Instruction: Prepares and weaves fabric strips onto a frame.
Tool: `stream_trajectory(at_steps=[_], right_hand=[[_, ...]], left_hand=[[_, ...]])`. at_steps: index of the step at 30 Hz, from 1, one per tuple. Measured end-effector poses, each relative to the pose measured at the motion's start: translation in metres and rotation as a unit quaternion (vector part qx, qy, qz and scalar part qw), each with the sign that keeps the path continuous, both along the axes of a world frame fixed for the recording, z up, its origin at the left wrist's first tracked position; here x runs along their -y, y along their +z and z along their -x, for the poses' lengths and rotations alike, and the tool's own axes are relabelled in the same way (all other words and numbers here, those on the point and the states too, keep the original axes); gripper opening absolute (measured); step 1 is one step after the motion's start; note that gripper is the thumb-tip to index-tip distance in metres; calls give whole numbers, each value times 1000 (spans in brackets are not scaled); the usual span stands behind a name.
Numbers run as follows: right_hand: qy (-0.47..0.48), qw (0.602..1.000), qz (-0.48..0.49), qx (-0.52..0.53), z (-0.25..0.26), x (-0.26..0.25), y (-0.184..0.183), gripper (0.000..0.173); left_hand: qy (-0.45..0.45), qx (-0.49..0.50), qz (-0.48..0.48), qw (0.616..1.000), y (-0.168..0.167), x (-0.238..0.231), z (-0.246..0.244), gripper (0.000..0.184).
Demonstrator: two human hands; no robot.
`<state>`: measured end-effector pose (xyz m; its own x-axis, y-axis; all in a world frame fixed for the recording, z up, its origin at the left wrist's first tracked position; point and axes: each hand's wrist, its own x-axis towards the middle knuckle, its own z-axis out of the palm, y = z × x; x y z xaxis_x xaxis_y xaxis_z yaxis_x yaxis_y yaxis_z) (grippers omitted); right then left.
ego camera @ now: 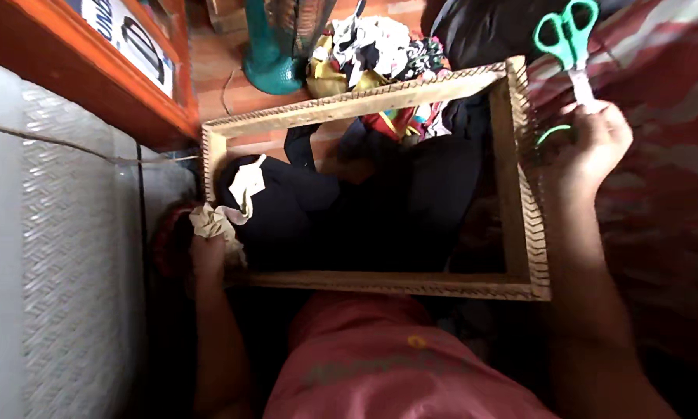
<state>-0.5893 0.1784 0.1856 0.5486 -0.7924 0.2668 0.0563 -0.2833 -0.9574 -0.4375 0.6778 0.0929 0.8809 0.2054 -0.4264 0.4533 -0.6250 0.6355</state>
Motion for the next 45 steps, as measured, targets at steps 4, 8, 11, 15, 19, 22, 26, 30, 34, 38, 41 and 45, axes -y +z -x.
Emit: stream_trajectory(at_steps=[4,8,11,15,19,22,26,30,34,38,41,45], right_hand=[[5,1000,7,12,17,-13,7,22],[-23,999,23,14,29,-10,13,22],[-35,998,41,28,38,-1,18,23],[-13,997,61,56,43,14,14,25],[-8,996,53,67,34,32,-7,24],[7,997,19,70,22,49,-33,23],[5,997,-39,60,8,68,-66,23],[-34,994,-103,26,-6,81,-105,22],[-46,986,-159,11,-16,90,-154,21],[-39,987,-158,-15,-17,96,-172,22],[-36,988,-145,-39,-14,104,-162,21],[-27,982,-154,-105,-9,108,-167,24]], left_hand=[[19,18,3,1000,2,-1,4,44],[28,54,23,998,13,6,11,42],[35,67,27,997,25,14,11,45],[45,85,61,994,36,26,17,48],[58,81,72,992,41,40,16,52],[49,84,68,993,44,47,15,55],[53,89,44,994,57,60,15,67],[39,91,6,995,62,78,-1,71],[13,77,-18,997,50,92,-22,64],[-20,70,-34,997,50,100,-29,62],[-23,63,-26,997,54,100,-24,63],[-26,73,-39,996,52,99,-18,60]])
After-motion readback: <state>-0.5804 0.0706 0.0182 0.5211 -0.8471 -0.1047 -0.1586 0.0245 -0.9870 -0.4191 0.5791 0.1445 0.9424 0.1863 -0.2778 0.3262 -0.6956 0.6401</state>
